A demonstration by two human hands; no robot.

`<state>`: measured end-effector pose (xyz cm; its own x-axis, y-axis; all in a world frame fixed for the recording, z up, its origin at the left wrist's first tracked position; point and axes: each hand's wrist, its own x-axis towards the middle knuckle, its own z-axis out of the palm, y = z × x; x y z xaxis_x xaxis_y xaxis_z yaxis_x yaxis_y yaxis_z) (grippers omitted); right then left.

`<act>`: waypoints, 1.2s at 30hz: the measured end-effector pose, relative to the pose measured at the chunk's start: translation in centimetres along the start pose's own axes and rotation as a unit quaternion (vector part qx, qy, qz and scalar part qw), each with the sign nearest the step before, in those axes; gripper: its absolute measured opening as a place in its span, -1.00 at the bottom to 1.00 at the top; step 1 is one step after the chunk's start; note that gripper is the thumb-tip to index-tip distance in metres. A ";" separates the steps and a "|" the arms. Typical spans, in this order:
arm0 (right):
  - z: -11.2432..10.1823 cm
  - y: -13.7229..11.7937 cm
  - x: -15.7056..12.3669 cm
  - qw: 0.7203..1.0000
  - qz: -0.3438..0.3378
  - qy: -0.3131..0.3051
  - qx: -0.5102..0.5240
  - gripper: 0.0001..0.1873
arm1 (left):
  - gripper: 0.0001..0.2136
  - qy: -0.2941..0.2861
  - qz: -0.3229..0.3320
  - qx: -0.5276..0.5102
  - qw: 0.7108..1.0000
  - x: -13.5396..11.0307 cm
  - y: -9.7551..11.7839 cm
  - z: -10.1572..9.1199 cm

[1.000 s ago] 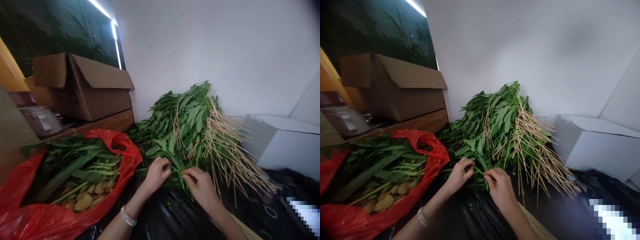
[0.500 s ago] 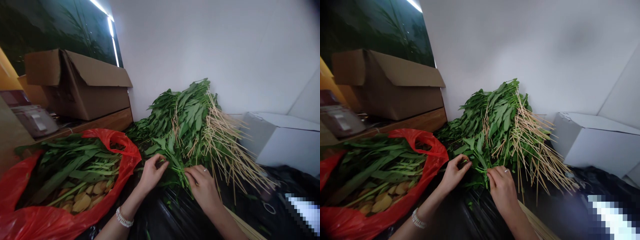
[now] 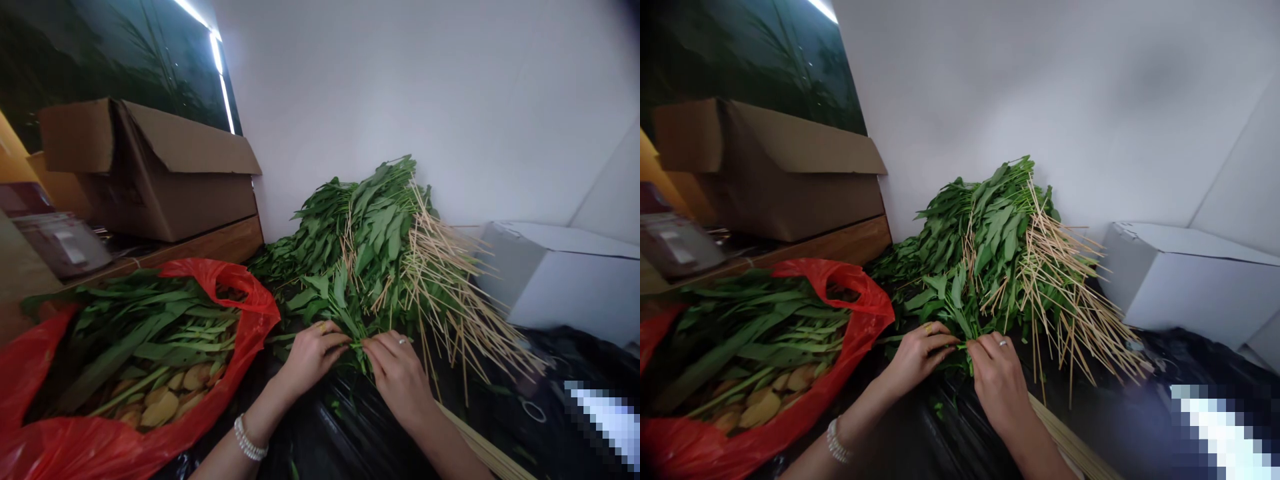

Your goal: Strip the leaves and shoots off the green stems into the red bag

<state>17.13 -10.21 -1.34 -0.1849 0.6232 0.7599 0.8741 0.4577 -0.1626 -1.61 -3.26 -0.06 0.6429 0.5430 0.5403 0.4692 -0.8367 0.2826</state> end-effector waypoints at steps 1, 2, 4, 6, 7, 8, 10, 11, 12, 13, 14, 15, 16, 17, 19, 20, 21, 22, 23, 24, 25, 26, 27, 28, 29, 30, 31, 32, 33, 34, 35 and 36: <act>0.0 0.0 0.0 1.000 0.000 -0.004 -0.001 -0.74 | -0.80 -0.006 0.006 0.018 1.000 0.0 0.1 0.0; 0.0 0.0 0.0 1.000 0.001 -0.005 -0.002 -0.75 | -0.80 -0.010 0.009 0.034 0.999 0.0 0.2 0.0; 0.0 0.1 -0.1 1.000 0.011 0.004 -0.002 -0.77 | -0.80 -0.011 0.012 0.059 0.998 0.0 0.2 -0.1; 0.1 0.3 -0.1 1.000 0.029 0.012 -0.005 -0.79 | -0.82 0.000 0.010 0.075 0.997 0.0 0.2 0.0; 0.1 0.4 -0.2 0.999 0.037 0.012 -0.007 -0.80 | -0.84 0.007 0.010 0.079 0.997 -0.1 0.2 0.0; 0.1 0.5 -0.2 0.999 0.042 0.010 -0.009 -0.81 | -0.85 0.014 0.010 0.083 0.996 -0.1 0.1 0.1; 0.2 0.5 -0.2 0.999 0.043 -0.002 -0.008 -0.81 | -0.86 0.029 0.009 0.084 0.996 -0.1 0.1 0.2; 0.2 0.5 -0.2 0.999 0.041 -0.006 -0.006 -0.81 | -0.86 0.038 0.005 0.078 0.996 -0.1 0.1 0.3; 0.2 0.4 -0.2 0.999 0.038 -0.007 -0.004 -0.80 | -0.86 0.050 -0.003 0.064 0.997 -0.1 0.1 0.4; 0.2 0.2 -0.1 0.999 0.035 -0.006 -0.001 -0.79 | -0.86 0.064 -0.016 0.043 0.997 0.0 0.2 0.5; 0.2 0.0 -0.1 0.999 0.031 -0.005 0.002 -0.79 | -0.85 0.080 -0.035 0.014 0.996 0.0 0.3 0.6; 0.2 -0.2 0.0 1.000 0.029 -0.001 0.005 -0.78 | -0.84 0.094 -0.058 -0.021 0.994 0.2 0.3 0.7; 0.2 -0.4 0.1 1.000 0.026 0.003 0.007 -0.78 | -0.84 0.107 -0.080 -0.056 0.989 0.3 0.3 0.8; 0.2 -0.6 0.1 1.000 0.023 0.007 0.008 -0.78 | -0.83 0.117 -0.100 -0.090 0.984 0.4 0.2 0.8; 0.0 -0.7 0.2 1.000 0.019 0.017 0.006 -0.78 | -0.84 0.136 -0.145 -0.142 0.970 0.7 -0.5 0.6; -0.2 -0.7 0.2 0.999 0.019 0.026 0.005 -0.78 | -0.85 0.153 -0.173 -0.160 0.960 0.8 -1.0 0.4; -0.4 -0.6 0.2 0.999 0.022 0.038 0.002 -0.78 | -0.87 0.173 -0.204 -0.174 0.948 0.8 -1.6 0.2; -0.5 -0.4 0.2 0.998 0.026 0.051 -0.001 -0.80 | -0.88 0.195 -0.232 -0.181 0.936 0.8 -2.3 -0.1; -0.7 -0.3 0.2 0.998 0.030 0.063 -0.005 -0.81 | -0.87 0.216 -0.255 -0.187 0.924 0.8 -2.8 -0.3; -0.9 -0.2 0.2 0.997 0.033 0.072 -0.009 -0.83 | -0.85 0.230 -0.269 -0.196 0.915 0.8 -3.2 -0.5; -1.0 -0.1 0.3 0.996 0.033 0.077 -0.012 -0.85 | -0.82 0.236 -0.271 -0.208 0.910 0.8 -3.4 -0.6; -1.1 -0.1 0.3 0.996 0.030 0.080 -0.015 -0.86 | -0.79 0.232 -0.265 -0.222 0.909 0.7 -3.4 -0.6; -1.1 -0.2 0.3 0.996 0.024 0.081 -0.017 -0.87 | -0.76 0.225 -0.258 -0.238 0.909 0.7 -3.3 -0.6; -1.1 -0.3 0.4 0.996 0.016 0.082 -0.018 -0.88 | -0.74 0.215 -0.249 -0.252 0.910 0.7 -3.0 -0.6; -1.1 -0.4 0.4 0.996 0.009 0.083 -0.020 -0.88 | -0.72 0.206 -0.238 -0.257 0.914 0.6 -2.7 -0.5; -1.1 -0.5 0.4 0.996 0.003 0.083 -0.022 -0.88 | -0.71 0.199 -0.226 -0.252 0.920 0.6 -2.3 -0.4; -1.1 -0.6 0.4 0.996 0.001 0.084 -0.024 -0.88 | -0.71 0.197 -0.216 -0.240 0.926 0.5 -2.0 -0.4; -1.0 -0.6 0.4 0.996 0.004 0.084 -0.026 -0.89 | -0.72 0.199 -0.209 -0.227 0.930 0.4 -1.7 -0.4; -1.0 -0.6 0.3 0.996 0.010 0.084 -0.027 -0.89 | -0.73 0.203 -0.203 -0.217 0.933 0.3 -1.5 -0.4; -0.9 -0.6 0.3 0.996 0.017 0.082 -0.027 -0.89 | -0.74 0.208 -0.200 -0.210 0.934 0.2 -1.3 -0.5; -0.8 -0.6 0.2 0.996 0.025 0.079 -0.028 -0.89 | -0.75 0.209 -0.202 -0.209 0.934 0.1 -1.1 -0.5; -0.7 -0.6 0.2 0.996 0.031 0.076 -0.028 -0.89 | -0.76 0.207 -0.207 -0.211 0.933 0.0 -0.9 -0.5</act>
<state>16.91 -10.77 -0.67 -0.0635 0.5437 0.8369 0.9062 0.3827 -0.1799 -2.37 -2.54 0.10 0.1302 0.8245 0.5507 0.2888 -0.5629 0.7745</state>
